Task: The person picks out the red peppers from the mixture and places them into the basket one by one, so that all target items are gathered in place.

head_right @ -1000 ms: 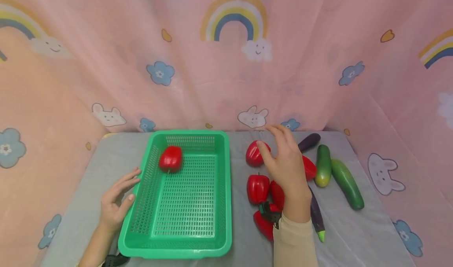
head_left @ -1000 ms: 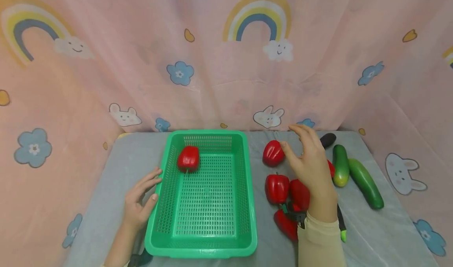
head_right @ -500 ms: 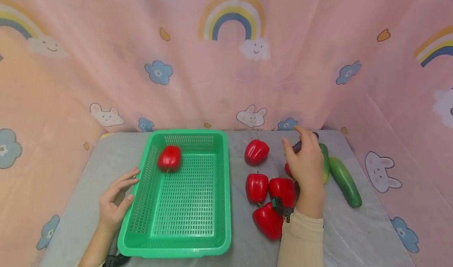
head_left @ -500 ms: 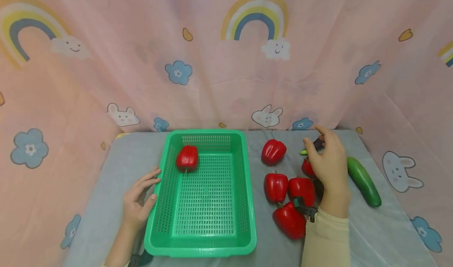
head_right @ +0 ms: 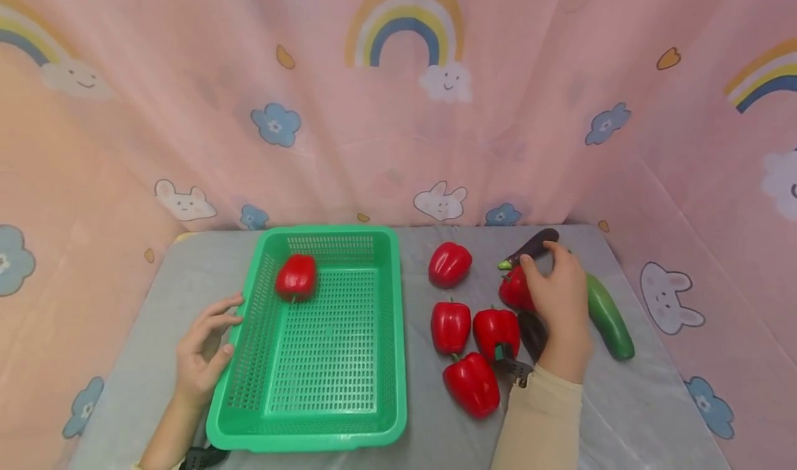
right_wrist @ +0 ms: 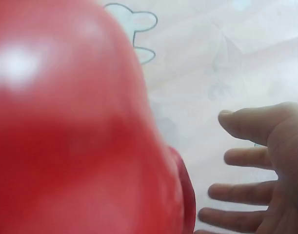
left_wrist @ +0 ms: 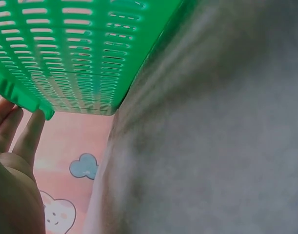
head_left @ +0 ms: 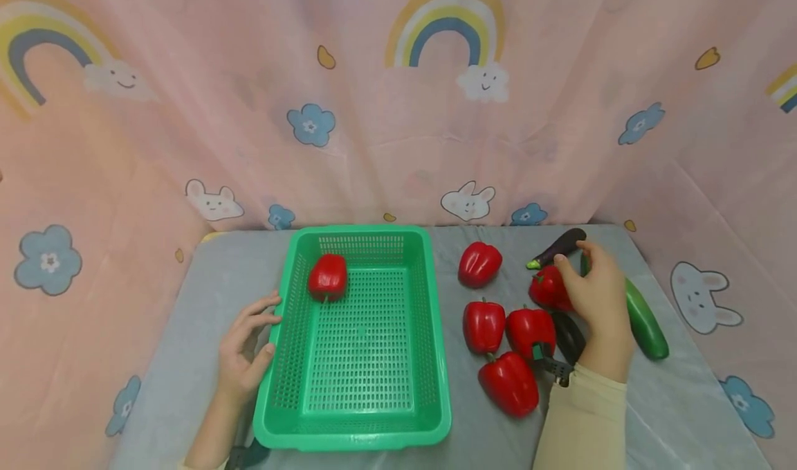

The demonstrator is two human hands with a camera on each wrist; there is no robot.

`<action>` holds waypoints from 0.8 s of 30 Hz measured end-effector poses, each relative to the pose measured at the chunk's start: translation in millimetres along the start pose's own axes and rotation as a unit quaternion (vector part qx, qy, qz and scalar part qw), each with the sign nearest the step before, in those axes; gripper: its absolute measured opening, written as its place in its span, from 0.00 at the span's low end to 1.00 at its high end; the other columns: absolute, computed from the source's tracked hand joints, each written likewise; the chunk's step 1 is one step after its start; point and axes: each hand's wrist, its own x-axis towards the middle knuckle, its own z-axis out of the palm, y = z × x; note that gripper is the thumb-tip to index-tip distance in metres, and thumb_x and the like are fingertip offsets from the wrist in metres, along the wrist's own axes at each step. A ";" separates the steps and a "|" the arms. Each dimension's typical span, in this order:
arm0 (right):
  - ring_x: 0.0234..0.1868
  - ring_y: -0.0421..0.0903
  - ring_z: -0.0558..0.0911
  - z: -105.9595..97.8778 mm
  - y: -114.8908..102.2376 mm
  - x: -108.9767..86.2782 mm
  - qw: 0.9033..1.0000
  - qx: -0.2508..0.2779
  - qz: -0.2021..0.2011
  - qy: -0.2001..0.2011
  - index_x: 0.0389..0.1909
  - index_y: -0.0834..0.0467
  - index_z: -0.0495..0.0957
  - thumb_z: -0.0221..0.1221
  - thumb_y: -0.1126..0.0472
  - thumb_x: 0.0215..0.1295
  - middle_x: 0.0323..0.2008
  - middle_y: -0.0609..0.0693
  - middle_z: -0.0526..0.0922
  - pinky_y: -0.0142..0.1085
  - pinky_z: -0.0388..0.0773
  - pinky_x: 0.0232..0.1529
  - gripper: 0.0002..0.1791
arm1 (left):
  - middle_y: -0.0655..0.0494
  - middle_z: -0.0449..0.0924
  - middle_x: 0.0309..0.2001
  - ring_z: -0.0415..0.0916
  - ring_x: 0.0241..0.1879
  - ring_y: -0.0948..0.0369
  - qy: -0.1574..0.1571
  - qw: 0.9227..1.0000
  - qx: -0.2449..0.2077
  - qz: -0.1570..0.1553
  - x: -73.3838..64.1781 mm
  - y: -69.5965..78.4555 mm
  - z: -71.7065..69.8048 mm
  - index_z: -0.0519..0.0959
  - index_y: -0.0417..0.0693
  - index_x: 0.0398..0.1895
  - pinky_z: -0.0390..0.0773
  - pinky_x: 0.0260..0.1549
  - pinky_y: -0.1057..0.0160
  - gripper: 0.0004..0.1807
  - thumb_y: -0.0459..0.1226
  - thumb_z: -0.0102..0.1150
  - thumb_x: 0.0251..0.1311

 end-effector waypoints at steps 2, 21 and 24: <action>0.70 0.77 0.70 -0.1 3.3 0.7 1.000 -0.012 0.011 -0.024 0.81 0.71 0.59 0.53 0.43 0.84 0.74 0.79 0.67 0.75 0.69 0.67 0.42 | 0.21 0.76 0.62 0.74 0.73 0.40 0.000 1.000 0.005 0.001 0.2 0.1 -0.1 0.76 0.12 0.47 0.74 0.73 0.54 0.19 0.31 0.62 0.74; 0.61 0.73 0.75 -3.2 4.3 1.9 0.980 -0.057 0.084 -0.174 0.77 0.75 0.62 0.55 0.31 0.78 0.65 0.75 0.73 0.68 0.81 0.59 0.52 | 0.22 0.76 0.63 0.73 0.73 0.40 -0.008 1.000 0.026 -0.010 0.2 -0.8 3.2 0.76 0.14 0.47 0.75 0.72 0.54 0.19 0.31 0.59 0.74; 0.63 0.74 0.72 -1.9 2.3 2.0 0.977 -0.069 0.073 -0.187 0.79 0.74 0.59 0.56 0.31 0.77 0.67 0.76 0.71 0.69 0.81 0.58 0.54 | 0.24 0.76 0.64 0.73 0.73 0.40 -0.007 1.000 0.027 -0.009 0.8 -1.1 3.5 0.76 0.14 0.47 0.76 0.71 0.55 0.20 0.32 0.59 0.75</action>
